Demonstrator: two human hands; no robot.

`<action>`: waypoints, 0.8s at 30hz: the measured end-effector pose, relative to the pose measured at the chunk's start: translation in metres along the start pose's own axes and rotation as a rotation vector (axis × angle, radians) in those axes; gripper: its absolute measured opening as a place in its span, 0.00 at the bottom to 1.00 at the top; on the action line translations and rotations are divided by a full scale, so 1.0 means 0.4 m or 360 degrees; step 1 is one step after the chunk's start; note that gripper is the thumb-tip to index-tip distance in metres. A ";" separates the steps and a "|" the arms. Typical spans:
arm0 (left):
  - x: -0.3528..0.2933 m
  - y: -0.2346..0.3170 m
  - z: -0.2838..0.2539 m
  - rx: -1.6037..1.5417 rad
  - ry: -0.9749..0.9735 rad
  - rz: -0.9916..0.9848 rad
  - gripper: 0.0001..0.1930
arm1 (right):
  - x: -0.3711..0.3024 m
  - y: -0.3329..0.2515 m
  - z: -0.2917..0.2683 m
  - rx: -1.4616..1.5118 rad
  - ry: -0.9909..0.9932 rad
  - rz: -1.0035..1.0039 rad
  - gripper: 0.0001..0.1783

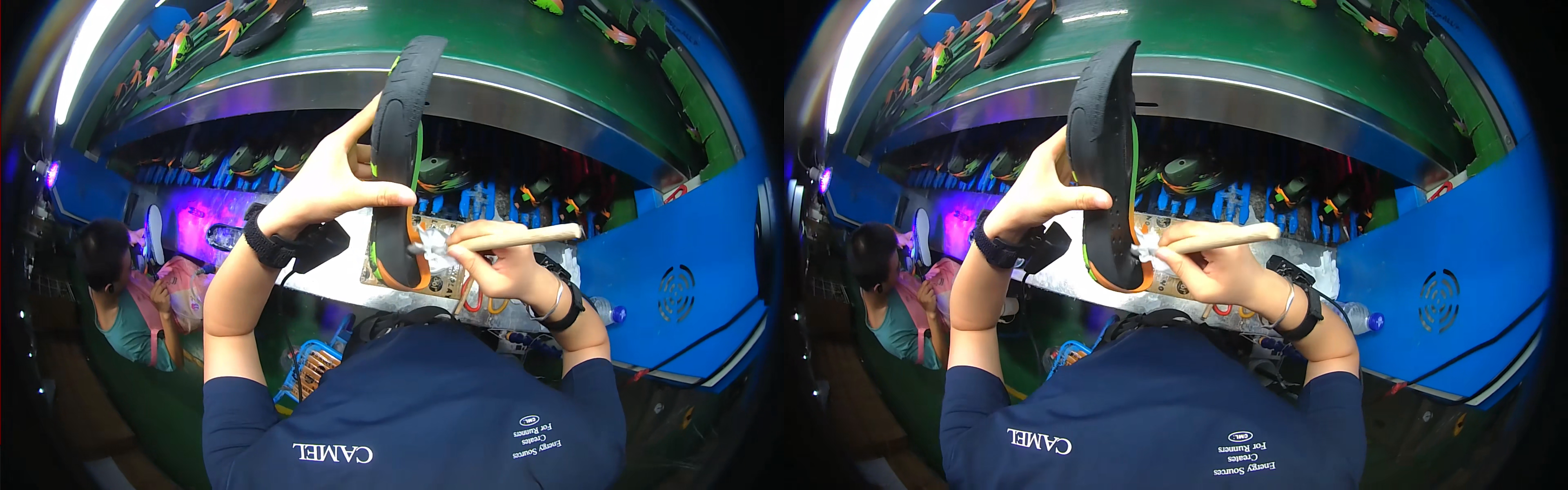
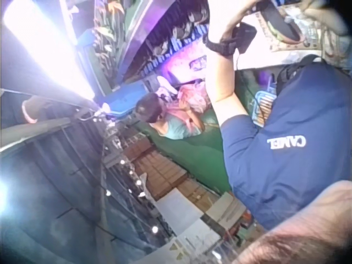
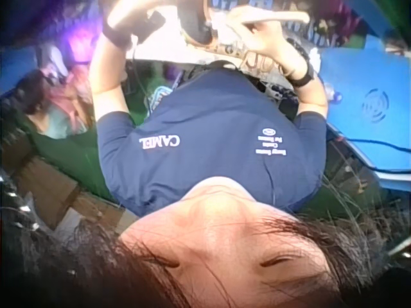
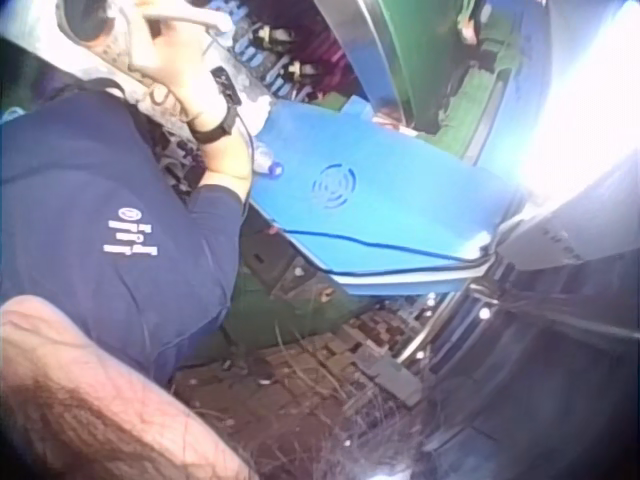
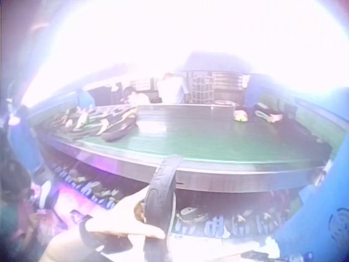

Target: Applying glue to the edges of shoe soles using a brush and placing them on a conveyor belt.

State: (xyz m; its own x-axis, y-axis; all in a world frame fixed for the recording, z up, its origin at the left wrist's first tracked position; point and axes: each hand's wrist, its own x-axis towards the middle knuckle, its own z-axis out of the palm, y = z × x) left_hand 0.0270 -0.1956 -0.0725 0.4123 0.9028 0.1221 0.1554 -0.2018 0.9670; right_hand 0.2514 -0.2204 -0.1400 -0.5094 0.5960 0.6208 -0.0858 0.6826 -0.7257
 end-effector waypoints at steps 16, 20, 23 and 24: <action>0.091 0.064 0.098 -0.0040 -0.0119 -0.0026 0.43 | -0.121 -0.031 -0.121 -0.0097 0.0696 0.0300 0.05; 0.192 0.125 0.141 -0.0341 -0.0257 -0.0006 0.28 | -0.251 -0.126 -0.178 0.0006 0.1289 0.0141 0.09; 0.371 0.176 0.228 -0.1023 -0.0610 -0.0081 0.22 | -0.344 -0.198 -0.186 -0.0147 0.1683 0.0039 0.11; 0.463 0.194 0.275 -0.0947 -0.0585 0.0001 0.21 | -0.366 -0.219 -0.181 -0.0189 0.1828 0.0077 0.12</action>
State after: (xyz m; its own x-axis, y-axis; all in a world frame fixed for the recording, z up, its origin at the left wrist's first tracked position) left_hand 0.2143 -0.0858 0.0007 0.7056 0.6945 0.1408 -0.3198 0.1347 0.9379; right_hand 0.3954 -0.3368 -0.1458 0.5741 0.6143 0.5413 0.0245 0.6479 -0.7613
